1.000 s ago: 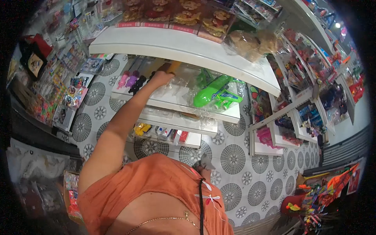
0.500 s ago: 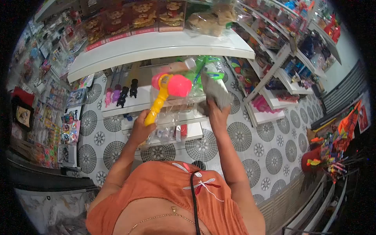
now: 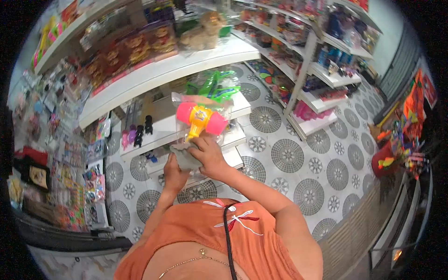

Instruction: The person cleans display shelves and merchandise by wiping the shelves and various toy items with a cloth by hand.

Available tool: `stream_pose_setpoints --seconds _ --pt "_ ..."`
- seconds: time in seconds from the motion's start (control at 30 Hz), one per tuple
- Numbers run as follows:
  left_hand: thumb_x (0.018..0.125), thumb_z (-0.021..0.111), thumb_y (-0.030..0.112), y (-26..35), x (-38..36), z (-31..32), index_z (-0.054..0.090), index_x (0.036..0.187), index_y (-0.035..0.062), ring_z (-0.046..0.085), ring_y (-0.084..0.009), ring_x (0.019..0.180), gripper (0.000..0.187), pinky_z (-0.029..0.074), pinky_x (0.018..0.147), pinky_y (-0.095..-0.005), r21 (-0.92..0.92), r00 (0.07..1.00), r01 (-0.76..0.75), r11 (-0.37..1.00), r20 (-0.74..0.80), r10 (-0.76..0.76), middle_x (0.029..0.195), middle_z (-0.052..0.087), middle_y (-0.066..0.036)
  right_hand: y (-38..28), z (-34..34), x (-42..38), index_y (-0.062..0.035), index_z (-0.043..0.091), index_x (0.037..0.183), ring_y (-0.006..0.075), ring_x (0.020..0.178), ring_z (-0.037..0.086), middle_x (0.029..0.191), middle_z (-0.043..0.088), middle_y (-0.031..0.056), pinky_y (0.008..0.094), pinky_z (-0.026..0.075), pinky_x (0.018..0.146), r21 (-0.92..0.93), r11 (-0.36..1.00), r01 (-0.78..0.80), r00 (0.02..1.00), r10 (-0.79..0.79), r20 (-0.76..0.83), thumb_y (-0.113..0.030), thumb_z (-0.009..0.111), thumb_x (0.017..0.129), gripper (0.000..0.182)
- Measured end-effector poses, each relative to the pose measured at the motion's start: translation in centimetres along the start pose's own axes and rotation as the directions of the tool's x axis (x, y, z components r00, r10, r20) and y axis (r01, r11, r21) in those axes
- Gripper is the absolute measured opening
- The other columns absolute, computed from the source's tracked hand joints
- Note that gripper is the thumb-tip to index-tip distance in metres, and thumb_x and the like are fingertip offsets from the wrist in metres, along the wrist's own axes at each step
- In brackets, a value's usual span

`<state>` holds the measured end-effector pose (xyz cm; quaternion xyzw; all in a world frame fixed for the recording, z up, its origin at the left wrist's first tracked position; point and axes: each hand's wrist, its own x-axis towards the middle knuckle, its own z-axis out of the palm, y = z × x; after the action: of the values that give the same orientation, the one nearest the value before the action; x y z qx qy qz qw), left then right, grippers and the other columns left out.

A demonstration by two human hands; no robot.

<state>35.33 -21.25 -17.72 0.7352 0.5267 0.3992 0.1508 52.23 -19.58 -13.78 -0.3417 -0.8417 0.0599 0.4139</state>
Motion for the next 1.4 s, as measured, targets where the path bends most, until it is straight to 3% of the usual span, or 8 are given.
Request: stream_pose_setpoints --seconds 0.1,0.27,0.47,0.87,1.0,1.1,1.27,1.4 --pt "0.068 0.059 0.010 2.4 -0.8 0.9 0.046 0.113 0.0044 0.054 -0.0390 0.083 0.047 0.045 0.068 -0.0445 0.021 0.999 -0.017 1.000 0.041 0.016 0.096 0.051 -0.018 1.6 -2.3 -2.3 -0.0076 0.062 0.090 0.0297 0.094 0.052 0.102 0.054 0.0131 0.0364 0.041 0.081 0.364 0.924 -0.121 0.966 0.025 0.257 0.000 0.058 0.060 0.031" --pt "0.069 0.057 0.010 4.6 -2.5 2.9 0.044 0.116 0.0051 0.054 -0.0367 0.085 0.049 0.045 0.069 -0.0439 0.091 0.989 -0.027 0.995 0.148 0.013 0.098 0.050 -0.016 4.5 -8.1 1.8 -0.0064 0.062 0.093 0.0312 0.095 0.051 0.102 0.056 0.0128 0.0380 0.040 0.083 0.161 0.980 -0.115 0.933 0.162 -0.321 -0.006 0.061 0.058 0.035" --pt "0.068 0.056 0.009 6.0 -3.3 4.0 0.044 0.115 0.0032 0.054 -0.0369 0.084 0.048 0.046 0.069 -0.0442 0.099 0.994 -0.060 0.993 0.101 0.050 0.098 0.050 -0.016 5.4 -4.8 -0.5 -0.0050 0.062 0.092 0.0344 0.106 0.047 0.114 0.051 0.0163 0.0431 0.038 0.089 -0.205 0.976 -0.070 0.988 0.038 -0.153 -0.012 0.062 0.059 0.034" --pt "0.068 0.062 0.003 3.7 -2.8 5.2 0.052 0.099 -0.0007 0.053 -0.0261 0.072 0.032 0.044 0.065 -0.0338 -0.097 0.963 0.145 0.985 -0.213 -0.163 0.083 0.053 -0.012 2.1 -3.8 -12.2 -0.0040 0.060 0.095 0.0321 0.109 0.045 0.115 0.050 0.0150 0.0393 0.038 0.091 0.318 0.923 -0.219 0.901 0.065 0.430 0.001 0.060 0.054 0.042" --pt "0.069 0.054 -0.006 4.1 -2.0 4.3 0.040 0.118 0.0048 0.052 -0.0122 0.068 0.052 0.043 0.059 -0.0231 -0.702 0.963 0.200 0.683 0.013 -0.269 0.089 0.053 -0.006 7.0 -7.5 -13.9 -0.0031 0.063 0.080 0.0187 0.076 0.060 0.083 0.063 0.0085 0.0291 0.047 0.070 0.579 0.621 -0.529 0.772 0.635 0.024 -0.014 0.054 0.074 0.016" --pt "0.072 0.051 -0.002 7.9 -2.4 3.5 0.026 0.133 0.0093 0.055 -0.0152 0.073 0.067 0.047 0.061 -0.0237 -0.848 0.890 0.441 0.294 0.373 -0.262 0.100 0.054 -0.009 7.6 -12.7 -10.4 -0.0001 0.058 0.103 0.0126 0.079 0.057 0.093 0.060 0.0074 0.0259 0.047 0.067 0.875 0.339 -0.346 0.605 0.793 -0.068 -0.006 0.052 0.079 0.025" --pt "0.074 0.049 0.007 7.2 -4.2 7.9 0.029 0.135 0.0107 0.056 -0.0175 0.091 0.064 0.052 0.059 -0.0298 -0.668 0.660 0.697 -0.261 0.740 -0.131 0.120 0.048 -0.011 8.9 -11.3 -6.2 -0.0063 0.052 0.117 0.0235 0.112 0.045 0.122 0.048 0.0122 0.0345 0.035 0.095 0.355 0.885 -0.301 0.733 0.452 -0.507 -0.010 0.058 0.077 0.041" --pt "0.083 0.051 0.036 9.6 -3.5 7.7 0.048 0.109 0.0031 0.048 -0.0174 0.055 0.042 0.047 0.051 -0.0285 -0.611 0.634 0.706 -0.357 0.771 -0.065 0.083 0.053 -0.007 5.2 -11.5 -5.9 -0.0083 0.052 0.118 0.0309 0.119 0.037 0.128 0.042 0.0141 0.0374 0.027 0.100 0.170 0.926 -0.337 0.765 0.375 -0.523 -0.013 0.061 0.074 0.045"
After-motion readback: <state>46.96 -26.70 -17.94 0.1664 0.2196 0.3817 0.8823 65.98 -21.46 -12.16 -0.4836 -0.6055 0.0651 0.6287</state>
